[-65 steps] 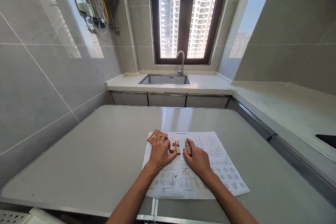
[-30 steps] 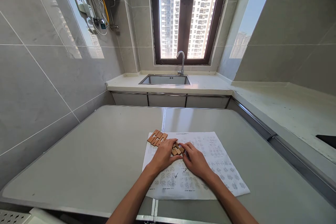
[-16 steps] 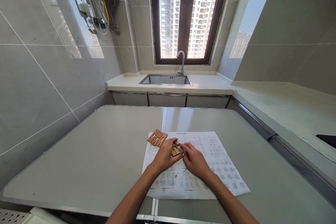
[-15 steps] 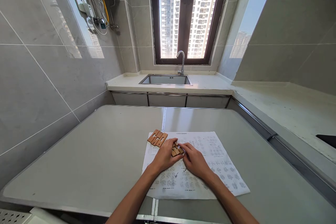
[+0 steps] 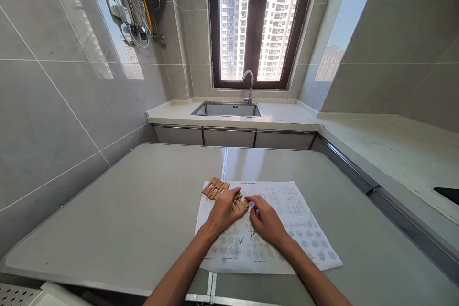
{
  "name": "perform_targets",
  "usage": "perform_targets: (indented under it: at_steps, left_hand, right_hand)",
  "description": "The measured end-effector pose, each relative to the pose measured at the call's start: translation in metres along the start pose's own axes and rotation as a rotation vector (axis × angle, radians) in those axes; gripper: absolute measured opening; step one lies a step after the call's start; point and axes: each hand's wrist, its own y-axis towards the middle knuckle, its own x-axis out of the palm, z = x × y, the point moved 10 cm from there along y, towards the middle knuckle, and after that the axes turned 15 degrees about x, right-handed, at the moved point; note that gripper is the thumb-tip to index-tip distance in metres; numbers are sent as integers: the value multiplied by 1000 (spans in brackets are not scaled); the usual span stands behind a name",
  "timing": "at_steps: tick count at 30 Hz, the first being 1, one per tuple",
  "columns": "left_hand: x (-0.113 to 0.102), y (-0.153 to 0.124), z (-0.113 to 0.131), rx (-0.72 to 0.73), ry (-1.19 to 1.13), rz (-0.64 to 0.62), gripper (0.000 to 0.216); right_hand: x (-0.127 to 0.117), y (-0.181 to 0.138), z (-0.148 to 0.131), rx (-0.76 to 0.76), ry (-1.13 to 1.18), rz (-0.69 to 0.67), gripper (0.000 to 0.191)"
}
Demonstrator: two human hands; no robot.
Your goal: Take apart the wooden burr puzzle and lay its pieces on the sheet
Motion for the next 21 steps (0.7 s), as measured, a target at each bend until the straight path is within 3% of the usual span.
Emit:
perform_targets:
  at_steps: [7, 14, 21]
  left_hand:
    - [-32, 2, -14, -62, 86, 152, 53]
    - [-11, 4, 1, 50, -1, -22, 59]
    - [-10, 3, 4, 115, 84, -54, 35]
  right_hand:
    - [0, 0, -3, 12, -26, -4, 42]
    - [0, 0, -3, 16, -26, -10, 40]
    - [1, 0, -4, 20, -33, -29, 38]
